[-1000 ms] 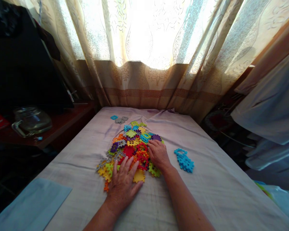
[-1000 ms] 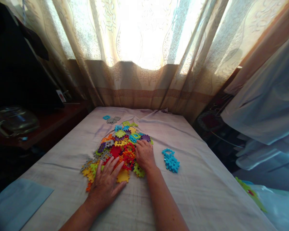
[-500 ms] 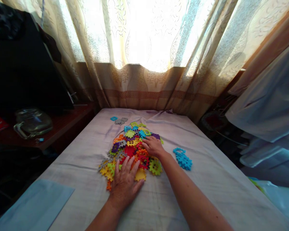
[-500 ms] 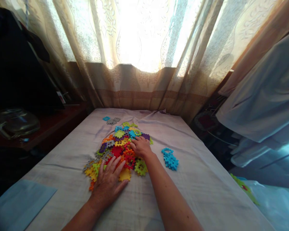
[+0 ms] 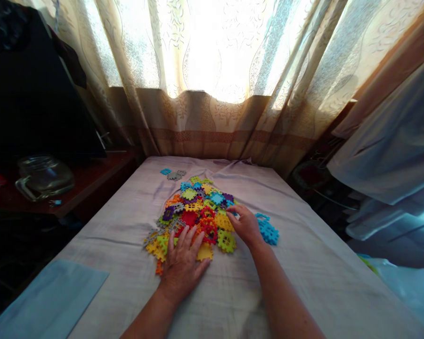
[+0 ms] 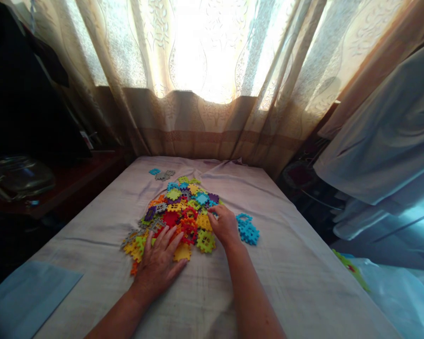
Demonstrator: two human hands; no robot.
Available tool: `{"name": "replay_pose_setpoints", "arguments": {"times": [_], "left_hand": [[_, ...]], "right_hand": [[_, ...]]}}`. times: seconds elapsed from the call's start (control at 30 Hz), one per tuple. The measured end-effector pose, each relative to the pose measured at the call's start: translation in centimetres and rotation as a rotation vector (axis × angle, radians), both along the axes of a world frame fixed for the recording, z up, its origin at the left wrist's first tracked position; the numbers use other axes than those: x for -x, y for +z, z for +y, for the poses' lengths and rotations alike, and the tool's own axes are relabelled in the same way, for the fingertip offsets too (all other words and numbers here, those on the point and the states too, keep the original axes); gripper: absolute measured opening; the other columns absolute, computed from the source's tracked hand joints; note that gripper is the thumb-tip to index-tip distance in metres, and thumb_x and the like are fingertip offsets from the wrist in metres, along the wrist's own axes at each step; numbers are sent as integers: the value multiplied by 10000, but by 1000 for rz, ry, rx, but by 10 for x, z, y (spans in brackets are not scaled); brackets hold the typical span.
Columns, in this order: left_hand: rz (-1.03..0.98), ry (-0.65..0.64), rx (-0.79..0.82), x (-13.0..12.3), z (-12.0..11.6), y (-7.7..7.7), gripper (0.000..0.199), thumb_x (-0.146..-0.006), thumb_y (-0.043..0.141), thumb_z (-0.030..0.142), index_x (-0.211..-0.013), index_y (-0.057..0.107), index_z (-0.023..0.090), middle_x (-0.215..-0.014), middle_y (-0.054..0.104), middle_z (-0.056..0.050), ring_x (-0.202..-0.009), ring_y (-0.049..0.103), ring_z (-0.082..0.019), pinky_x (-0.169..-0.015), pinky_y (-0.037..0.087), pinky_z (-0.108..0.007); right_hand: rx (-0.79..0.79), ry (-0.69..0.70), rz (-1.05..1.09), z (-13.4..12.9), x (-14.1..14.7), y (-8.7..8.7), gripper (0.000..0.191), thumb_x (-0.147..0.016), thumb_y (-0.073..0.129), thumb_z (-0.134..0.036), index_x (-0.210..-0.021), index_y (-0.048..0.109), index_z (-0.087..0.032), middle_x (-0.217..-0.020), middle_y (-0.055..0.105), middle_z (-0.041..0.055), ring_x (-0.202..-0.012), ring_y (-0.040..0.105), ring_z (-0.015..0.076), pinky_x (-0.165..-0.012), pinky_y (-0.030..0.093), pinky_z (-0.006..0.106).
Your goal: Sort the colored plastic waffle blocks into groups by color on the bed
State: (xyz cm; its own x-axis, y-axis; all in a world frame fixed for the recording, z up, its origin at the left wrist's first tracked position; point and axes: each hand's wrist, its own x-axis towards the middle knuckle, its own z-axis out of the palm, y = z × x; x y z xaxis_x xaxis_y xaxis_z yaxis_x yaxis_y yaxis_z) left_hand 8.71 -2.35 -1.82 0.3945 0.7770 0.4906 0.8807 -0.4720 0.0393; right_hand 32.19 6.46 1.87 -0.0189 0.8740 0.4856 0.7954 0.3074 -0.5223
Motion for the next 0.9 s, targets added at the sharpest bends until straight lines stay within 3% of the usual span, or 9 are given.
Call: {"name": "replay_pose_setpoints", "arguments": {"times": [0.13,0.27,0.4,0.53,0.73,0.9], "left_hand": [[1,-3,2,1,1,0,629,-854,574,410,-1440,406,256,-1479,469,-69,-1383,370,-282,-1183,101,-553],[9,-6,-3,1,2,-1,622,-858,564,427,-1439,408,265,-1473,476,-69,-1379,378,-285,-1179,110,-553],[21,-8,-25,1,2,-2,624,-867,552,430,-1446,399,254,-1473,476,-71,-1380,375,-278,-1182,97,-538],[11,-6,-17,1,2,-2,623,-866,555,426,-1444,403,252,-1474,474,-73,-1382,372,-277,-1184,91,-537],[5,-6,3,1,2,-1,644,-864,556,428,-1462,376,269,-1472,475,-75,-1376,382,-284,-1183,104,-546],[19,-4,-2,1,1,0,649,-857,566,420,-1460,377,270,-1481,466,-76,-1374,387,-284,-1186,96,-548]], "right_hand": [[95,-237,-69,-11,-38,15,184,-805,543,-235,-860,717,-215,-937,714,56,-872,650,186,-798,470,287],[370,-476,-226,-21,-75,27,198,-796,569,-249,-891,743,-255,-926,730,48,-827,661,205,-683,444,283],[556,-508,-282,-26,-88,31,233,-834,566,-332,-939,764,-268,-924,738,70,-840,673,234,-658,440,297],[404,-453,-291,-17,-65,34,270,-886,513,-326,-971,757,-249,-1060,714,83,-989,646,240,-800,467,323],[244,-140,-278,10,-4,13,301,-867,553,-245,-1131,697,-222,-1212,664,83,-1133,580,219,-981,420,330],[219,-157,-298,30,24,-2,374,-849,581,-265,-1216,650,-256,-1360,560,108,-1262,479,265,-1011,389,407]]}}
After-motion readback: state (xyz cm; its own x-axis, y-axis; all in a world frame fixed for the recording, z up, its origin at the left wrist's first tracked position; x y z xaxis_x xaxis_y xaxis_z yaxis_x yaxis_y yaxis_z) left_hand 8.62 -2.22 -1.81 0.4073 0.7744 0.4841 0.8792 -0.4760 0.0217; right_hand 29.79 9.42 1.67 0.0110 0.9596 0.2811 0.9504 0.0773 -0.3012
